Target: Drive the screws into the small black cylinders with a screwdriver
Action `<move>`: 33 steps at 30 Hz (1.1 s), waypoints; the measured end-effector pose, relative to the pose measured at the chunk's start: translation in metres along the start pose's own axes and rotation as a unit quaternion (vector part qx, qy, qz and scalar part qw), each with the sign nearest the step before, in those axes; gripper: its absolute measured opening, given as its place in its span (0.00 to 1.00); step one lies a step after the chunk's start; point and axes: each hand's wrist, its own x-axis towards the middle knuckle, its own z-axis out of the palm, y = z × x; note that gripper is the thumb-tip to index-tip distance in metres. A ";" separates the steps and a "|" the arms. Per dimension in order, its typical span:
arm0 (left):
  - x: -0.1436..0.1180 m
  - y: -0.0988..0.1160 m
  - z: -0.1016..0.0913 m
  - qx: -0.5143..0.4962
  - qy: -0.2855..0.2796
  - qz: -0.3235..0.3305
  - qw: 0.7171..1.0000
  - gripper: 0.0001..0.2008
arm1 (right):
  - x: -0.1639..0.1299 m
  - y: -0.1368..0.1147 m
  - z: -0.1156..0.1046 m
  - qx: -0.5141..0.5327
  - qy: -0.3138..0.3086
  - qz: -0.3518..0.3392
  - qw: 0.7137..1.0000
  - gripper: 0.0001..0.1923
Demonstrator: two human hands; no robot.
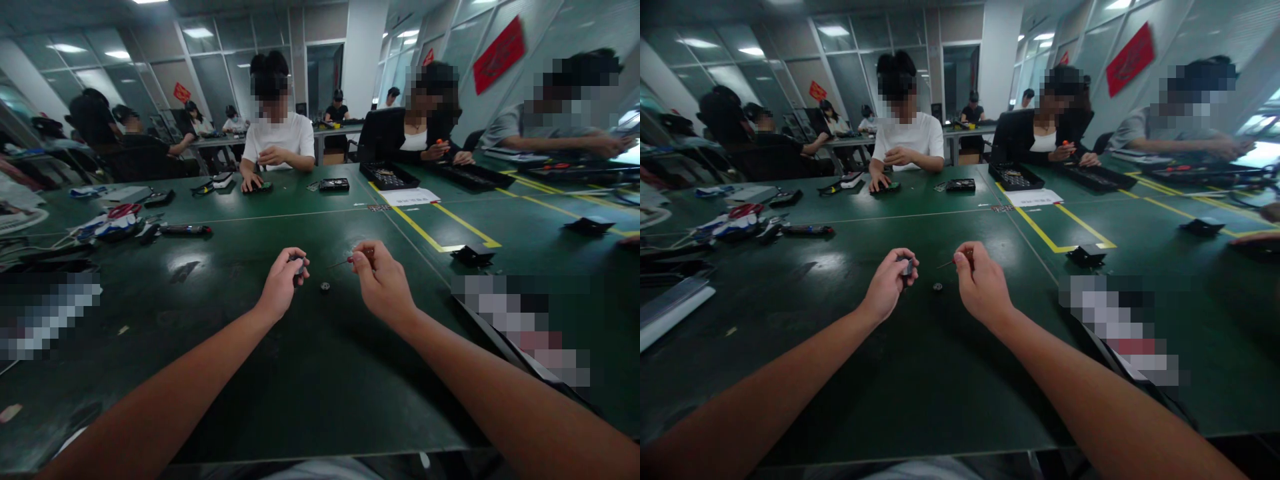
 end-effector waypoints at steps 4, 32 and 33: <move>0.001 0.017 0.002 0.129 -0.036 -0.055 0.989 0.12 | 0.001 -0.001 -0.001 0.000 0.003 -0.001 1.000 0.07; 0.015 0.020 -0.017 0.346 -0.249 -0.121 0.897 0.16 | 0.001 0.000 -0.001 0.002 -0.027 -0.017 0.999 0.09; 0.013 0.023 -0.024 0.317 -0.239 -0.144 0.907 0.18 | 0.001 0.000 -0.001 0.003 -0.027 -0.016 0.999 0.09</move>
